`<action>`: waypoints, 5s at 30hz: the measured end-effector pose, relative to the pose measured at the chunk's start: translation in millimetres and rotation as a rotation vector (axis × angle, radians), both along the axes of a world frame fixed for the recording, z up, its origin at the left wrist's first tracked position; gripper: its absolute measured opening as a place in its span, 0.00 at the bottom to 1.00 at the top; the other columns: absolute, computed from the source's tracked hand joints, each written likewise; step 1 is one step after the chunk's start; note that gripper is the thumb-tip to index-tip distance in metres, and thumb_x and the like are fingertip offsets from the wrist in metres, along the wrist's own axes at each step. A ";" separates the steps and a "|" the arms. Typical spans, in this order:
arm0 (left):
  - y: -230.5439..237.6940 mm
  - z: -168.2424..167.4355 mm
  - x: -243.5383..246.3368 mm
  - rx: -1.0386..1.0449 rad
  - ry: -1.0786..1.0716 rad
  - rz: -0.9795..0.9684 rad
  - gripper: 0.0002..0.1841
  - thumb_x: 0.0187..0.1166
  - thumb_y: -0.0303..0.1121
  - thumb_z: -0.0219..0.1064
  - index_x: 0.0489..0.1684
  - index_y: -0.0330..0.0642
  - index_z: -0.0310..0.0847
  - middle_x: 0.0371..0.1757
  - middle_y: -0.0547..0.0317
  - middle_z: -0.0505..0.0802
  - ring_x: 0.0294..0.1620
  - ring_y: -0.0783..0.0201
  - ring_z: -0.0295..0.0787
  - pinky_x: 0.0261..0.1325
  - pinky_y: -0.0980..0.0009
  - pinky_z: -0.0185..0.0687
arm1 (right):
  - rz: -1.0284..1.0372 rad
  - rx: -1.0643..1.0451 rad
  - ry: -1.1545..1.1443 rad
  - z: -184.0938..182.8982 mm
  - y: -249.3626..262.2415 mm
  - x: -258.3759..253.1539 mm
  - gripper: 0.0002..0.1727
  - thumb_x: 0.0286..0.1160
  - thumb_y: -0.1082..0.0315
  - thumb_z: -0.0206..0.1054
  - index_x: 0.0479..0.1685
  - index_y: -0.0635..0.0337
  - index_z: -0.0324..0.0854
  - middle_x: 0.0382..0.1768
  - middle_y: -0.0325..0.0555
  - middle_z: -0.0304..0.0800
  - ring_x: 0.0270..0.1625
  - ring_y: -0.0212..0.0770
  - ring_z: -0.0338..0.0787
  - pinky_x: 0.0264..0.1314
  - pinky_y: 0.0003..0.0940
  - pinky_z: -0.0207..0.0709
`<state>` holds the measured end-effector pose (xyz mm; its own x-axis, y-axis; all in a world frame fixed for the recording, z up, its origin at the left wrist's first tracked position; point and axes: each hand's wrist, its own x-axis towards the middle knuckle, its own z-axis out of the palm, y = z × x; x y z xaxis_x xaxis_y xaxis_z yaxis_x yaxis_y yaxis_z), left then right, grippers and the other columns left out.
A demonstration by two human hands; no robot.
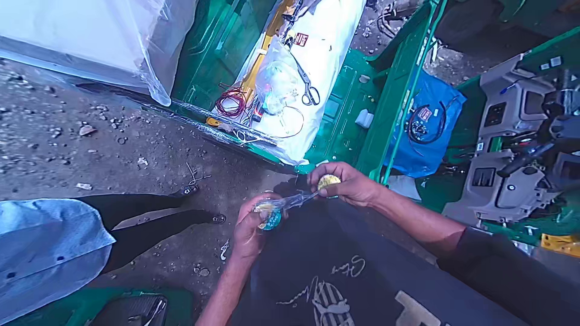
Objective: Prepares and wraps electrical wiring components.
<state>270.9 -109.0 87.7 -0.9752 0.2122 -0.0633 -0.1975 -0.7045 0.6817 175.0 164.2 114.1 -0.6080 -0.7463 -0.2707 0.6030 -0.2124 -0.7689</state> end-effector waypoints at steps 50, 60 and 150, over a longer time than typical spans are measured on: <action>76.0 13.5 -179.9 -0.482 0.165 0.373 0.30 0.70 0.26 0.80 0.74 0.36 0.77 0.68 0.46 0.87 0.63 0.54 0.89 0.70 0.56 0.87 | 0.068 0.329 1.005 -16.4 -26.9 -180.2 0.08 0.73 0.62 0.74 0.43 0.55 0.87 0.46 0.41 0.81 0.48 0.31 0.81 0.50 0.27 0.79; 72.1 -10.4 -181.4 -0.156 0.057 0.442 0.31 0.72 0.42 0.79 0.76 0.44 0.79 0.71 0.44 0.87 0.63 0.53 0.90 0.66 0.56 0.88 | 0.004 0.173 0.852 -8.9 -21.9 -204.3 0.17 0.62 0.69 0.85 0.50 0.59 0.89 0.50 0.44 0.87 0.43 0.34 0.87 0.40 0.27 0.86; 84.4 -11.5 -144.5 -0.445 -0.446 0.570 0.24 0.81 0.17 0.58 0.78 0.34 0.76 0.63 0.38 0.88 0.55 0.47 0.92 0.61 0.47 0.91 | 0.314 0.240 0.137 -81.1 -7.0 -239.6 0.12 0.79 0.73 0.69 0.56 0.68 0.86 0.43 0.52 0.94 0.38 0.42 0.95 0.41 0.39 0.93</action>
